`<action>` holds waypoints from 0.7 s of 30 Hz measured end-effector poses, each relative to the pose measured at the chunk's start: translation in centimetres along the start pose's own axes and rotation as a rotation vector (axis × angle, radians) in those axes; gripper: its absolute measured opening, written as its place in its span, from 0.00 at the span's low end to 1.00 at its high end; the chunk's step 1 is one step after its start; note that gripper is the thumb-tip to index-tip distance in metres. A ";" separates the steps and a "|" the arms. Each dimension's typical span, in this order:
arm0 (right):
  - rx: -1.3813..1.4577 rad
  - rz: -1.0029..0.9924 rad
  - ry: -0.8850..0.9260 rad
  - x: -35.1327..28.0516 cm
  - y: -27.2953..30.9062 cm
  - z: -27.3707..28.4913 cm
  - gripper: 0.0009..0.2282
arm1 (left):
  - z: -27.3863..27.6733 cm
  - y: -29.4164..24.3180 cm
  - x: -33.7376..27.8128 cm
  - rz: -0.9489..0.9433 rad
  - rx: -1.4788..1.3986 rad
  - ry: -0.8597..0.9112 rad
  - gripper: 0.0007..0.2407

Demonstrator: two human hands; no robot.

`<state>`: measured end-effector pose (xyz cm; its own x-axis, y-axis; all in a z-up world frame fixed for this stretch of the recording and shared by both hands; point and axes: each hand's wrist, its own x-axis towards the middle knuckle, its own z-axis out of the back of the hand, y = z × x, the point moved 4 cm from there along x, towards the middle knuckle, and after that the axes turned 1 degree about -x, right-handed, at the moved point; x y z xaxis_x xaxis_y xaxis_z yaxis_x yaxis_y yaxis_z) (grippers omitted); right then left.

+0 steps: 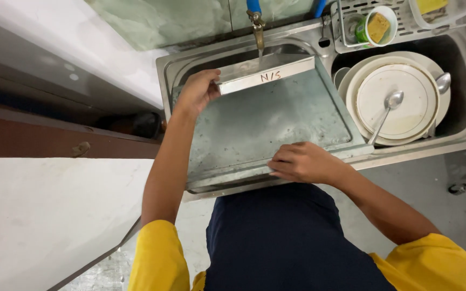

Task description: Washing metal baking trays in a sink.

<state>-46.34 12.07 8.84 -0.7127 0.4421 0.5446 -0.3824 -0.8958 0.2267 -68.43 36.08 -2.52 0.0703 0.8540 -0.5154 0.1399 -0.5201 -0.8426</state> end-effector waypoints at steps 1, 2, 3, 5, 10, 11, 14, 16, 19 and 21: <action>-0.011 0.003 0.005 0.4 0.0 0.3 0.07 | -0.1 -0.3 0.0 -0.007 -0.003 0.005 0.13; -0.012 0.005 0.004 0.4 -0.1 0.5 0.07 | -0.2 -0.8 -0.5 -0.009 -0.003 0.003 0.13; -0.021 0.006 0.010 0.5 -0.1 0.5 0.07 | -0.3 -1.3 -1.0 -0.003 0.000 0.002 0.13; -0.031 0.008 0.016 0.2 -0.1 0.3 0.06 | -0.4 -1.6 -1.2 0.001 0.002 0.000 0.13; 0.089 -0.078 0.122 -1.7 -0.5 -2.0 0.07 | -0.9 -1.3 -1.2 0.022 0.072 0.054 0.17; 0.088 -0.075 0.121 -2.8 -0.6 -3.3 0.07 | -0.8 -0.5 -0.4 0.019 0.072 0.053 0.17; 0.122 -0.071 0.185 -6.1 -1.2 -7.3 0.06 | -0.7 1.6 1.3 0.009 0.092 0.070 0.17; 0.109 -0.081 0.251 -8.5 -2.0 -10.2 0.07 | -0.8 2.5 1.7 0.023 0.111 0.080 0.17; 0.100 -0.128 0.286 -9.1 -2.3 -11.1 0.10 | -0.8 3.6 2.0 -0.004 0.038 0.026 0.15; 0.114 -0.232 0.297 -9.0 -2.7 -11.2 0.11 | -0.9 3.5 1.7 -0.008 0.030 0.026 0.14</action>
<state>-45.52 11.02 -5.69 -0.7604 0.6128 0.2152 -0.4975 -0.7626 0.4135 -66.96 35.73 -6.26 0.0947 0.8582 -0.5046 0.1110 -0.5128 -0.8513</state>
